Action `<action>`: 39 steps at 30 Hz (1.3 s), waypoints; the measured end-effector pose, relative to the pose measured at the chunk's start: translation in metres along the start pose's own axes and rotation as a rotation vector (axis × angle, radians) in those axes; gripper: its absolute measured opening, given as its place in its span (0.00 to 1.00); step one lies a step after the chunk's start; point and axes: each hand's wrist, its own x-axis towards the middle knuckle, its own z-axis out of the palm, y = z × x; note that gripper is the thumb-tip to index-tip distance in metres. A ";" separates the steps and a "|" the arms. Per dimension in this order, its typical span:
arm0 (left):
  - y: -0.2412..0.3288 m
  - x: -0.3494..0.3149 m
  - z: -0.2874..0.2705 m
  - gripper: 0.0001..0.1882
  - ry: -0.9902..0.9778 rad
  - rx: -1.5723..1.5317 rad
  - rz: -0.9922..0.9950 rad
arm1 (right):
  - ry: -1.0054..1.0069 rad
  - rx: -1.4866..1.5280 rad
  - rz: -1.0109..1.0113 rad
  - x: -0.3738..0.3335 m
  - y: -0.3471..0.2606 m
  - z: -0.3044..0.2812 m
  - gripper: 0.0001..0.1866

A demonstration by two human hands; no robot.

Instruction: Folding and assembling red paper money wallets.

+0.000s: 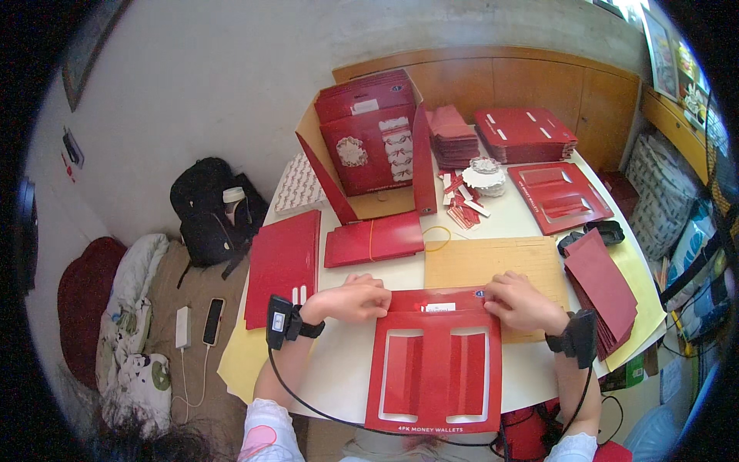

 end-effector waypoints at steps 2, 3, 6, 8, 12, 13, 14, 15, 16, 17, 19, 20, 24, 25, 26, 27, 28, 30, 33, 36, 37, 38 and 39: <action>0.007 -0.001 -0.004 0.07 0.022 -0.017 0.000 | 0.049 0.029 0.024 -0.002 0.009 -0.002 0.07; 0.010 0.000 -0.006 0.08 0.046 -0.035 -0.004 | 0.095 0.059 0.044 -0.003 0.013 -0.003 0.07; 0.007 0.000 0.004 0.12 0.172 -0.140 0.012 | 0.077 0.267 0.187 -0.001 0.008 -0.008 0.08; 0.016 0.000 0.005 0.13 0.171 -0.060 -0.046 | 0.062 0.260 0.204 -0.003 0.003 -0.009 0.08; 0.029 -0.003 0.003 0.15 0.195 0.084 -0.226 | 0.044 0.227 0.190 -0.004 -0.002 -0.008 0.07; 0.029 -0.003 0.003 0.15 0.194 0.085 -0.222 | 0.047 0.226 0.193 -0.005 -0.001 -0.006 0.07; 0.029 -0.003 0.003 0.14 0.197 0.098 -0.218 | 0.069 0.246 0.158 -0.005 0.001 -0.003 0.06; 0.028 -0.002 0.003 0.14 0.199 0.110 -0.213 | 0.092 0.266 0.122 -0.006 0.003 -0.002 0.06; 0.026 -0.003 0.005 0.14 0.198 0.112 -0.213 | 0.093 0.267 0.121 -0.005 0.002 -0.002 0.06; 0.022 -0.002 0.007 0.13 0.219 0.085 -0.190 | 0.104 0.253 0.129 -0.005 0.000 -0.002 0.06; 0.020 -0.002 0.008 0.12 0.238 0.059 -0.164 | 0.116 0.239 0.139 -0.005 -0.003 -0.003 0.06; 0.020 -0.002 0.008 0.12 0.255 0.050 -0.164 | 0.116 0.258 0.159 -0.005 -0.004 -0.004 0.06; 0.024 -0.001 0.005 0.10 0.268 0.045 -0.159 | 0.120 0.204 0.191 -0.004 -0.008 -0.006 0.06; 0.024 -0.001 0.006 0.10 0.268 0.045 -0.158 | 0.121 0.204 0.192 -0.004 -0.008 -0.005 0.06; 0.024 0.000 0.006 0.10 0.271 0.056 -0.161 | 0.138 0.205 0.189 -0.004 -0.007 -0.004 0.06; 0.024 0.001 0.007 0.09 0.274 0.068 -0.165 | 0.155 0.207 0.186 -0.004 -0.007 -0.003 0.06; 0.024 0.001 0.008 0.09 0.273 0.067 -0.165 | 0.155 0.207 0.186 -0.004 -0.007 -0.003 0.06; 0.023 0.001 0.009 0.09 0.335 0.043 -0.160 | 0.178 0.227 0.215 -0.004 -0.008 -0.003 0.06; 0.022 0.001 0.009 0.09 0.396 0.041 -0.159 | 0.212 0.204 0.201 -0.002 -0.013 -0.004 0.06; 0.022 0.004 0.011 0.09 0.466 0.012 -0.158 | 0.269 0.129 0.181 -0.003 -0.004 0.003 0.06; 0.020 0.004 0.011 0.09 0.467 0.012 -0.159 | 0.268 0.129 0.180 -0.002 -0.004 0.003 0.06; 0.017 0.005 0.012 0.09 0.482 -0.036 -0.123 | 0.276 0.152 0.190 -0.001 -0.004 0.003 0.06; 0.013 0.006 0.013 0.10 0.497 -0.084 -0.086 | 0.283 0.175 0.200 -0.001 -0.004 0.004 0.06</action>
